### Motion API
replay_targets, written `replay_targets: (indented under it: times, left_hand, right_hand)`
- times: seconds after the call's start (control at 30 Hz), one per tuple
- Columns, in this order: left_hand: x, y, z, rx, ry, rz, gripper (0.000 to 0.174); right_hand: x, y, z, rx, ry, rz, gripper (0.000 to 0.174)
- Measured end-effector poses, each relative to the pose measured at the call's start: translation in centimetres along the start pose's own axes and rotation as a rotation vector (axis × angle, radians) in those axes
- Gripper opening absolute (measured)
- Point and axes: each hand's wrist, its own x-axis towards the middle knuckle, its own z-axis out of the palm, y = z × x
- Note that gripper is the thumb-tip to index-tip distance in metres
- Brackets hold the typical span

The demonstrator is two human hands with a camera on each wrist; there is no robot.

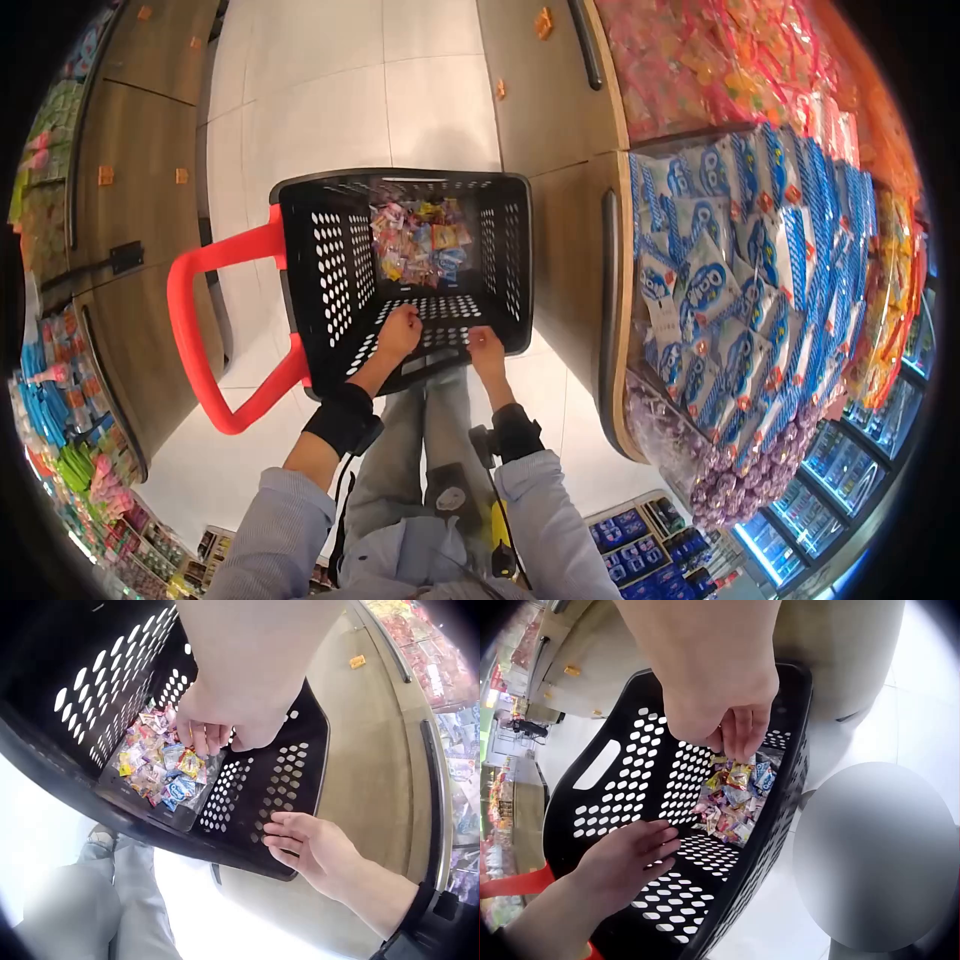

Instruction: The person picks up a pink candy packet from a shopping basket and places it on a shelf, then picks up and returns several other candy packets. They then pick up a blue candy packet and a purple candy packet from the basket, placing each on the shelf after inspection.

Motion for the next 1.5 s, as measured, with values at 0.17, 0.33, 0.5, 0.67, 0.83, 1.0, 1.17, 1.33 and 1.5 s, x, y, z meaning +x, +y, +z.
replay_targets:
  times: [0.17, 0.33, 0.5, 0.67, 0.83, 1.0, 1.17, 1.33, 1.5]
  left_hand:
    - [4.3, -2.1, 1.7, 0.119, 0.036, 0.045, 0.021]
    - [9.1, -3.8, 1.9, 0.209, -0.055, -0.111, 0.024]
    - [14.0, -7.7, 3.1, 0.376, -0.04, -0.063, 0.032]
    - [19.2, -11.3, 4.7, 0.317, 0.12, -0.013, 0.044]
    - [24.6, -12.8, 5.4, 0.275, -0.046, -0.101, 0.051]
    - [28.8, -14.1, 7.0, 0.282, -0.104, -0.152, 0.055]
    - [32.3, -16.4, 9.4, 0.401, -0.104, -0.099, 0.043]
    - [35.0, -18.6, 11.2, 0.444, -0.136, -0.037, 0.035]
    - [35.2, -19.0, 11.1, 0.456, -0.268, 0.027, 0.037]
  right_hand:
    - [3.9, -0.5, 0.4, 0.053, -0.018, 0.066, 0.012]
    - [8.5, -0.2, 0.8, 0.0, -0.075, 0.116, 0.011]
    - [12.8, 1.1, 1.8, 0.168, -0.057, 0.181, 0.008]
    - [16.5, 2.5, 2.9, 0.12, -0.093, 0.237, 0.008]
    - [19.9, 4.1, 4.3, 0.015, -0.121, 0.223, 0.01]
    - [22.5, 5.1, 4.8, -0.052, -0.157, 0.239, 0.013]
    - [23.8, 6.3, 5.1, -0.001, -0.174, 0.285, 0.013]
    - [24.5, 6.5, 4.7, -0.017, -0.23, 0.301, 0.016]
    - [24.1, 7.0, 4.6, -0.033, -0.207, 0.284, 0.014]
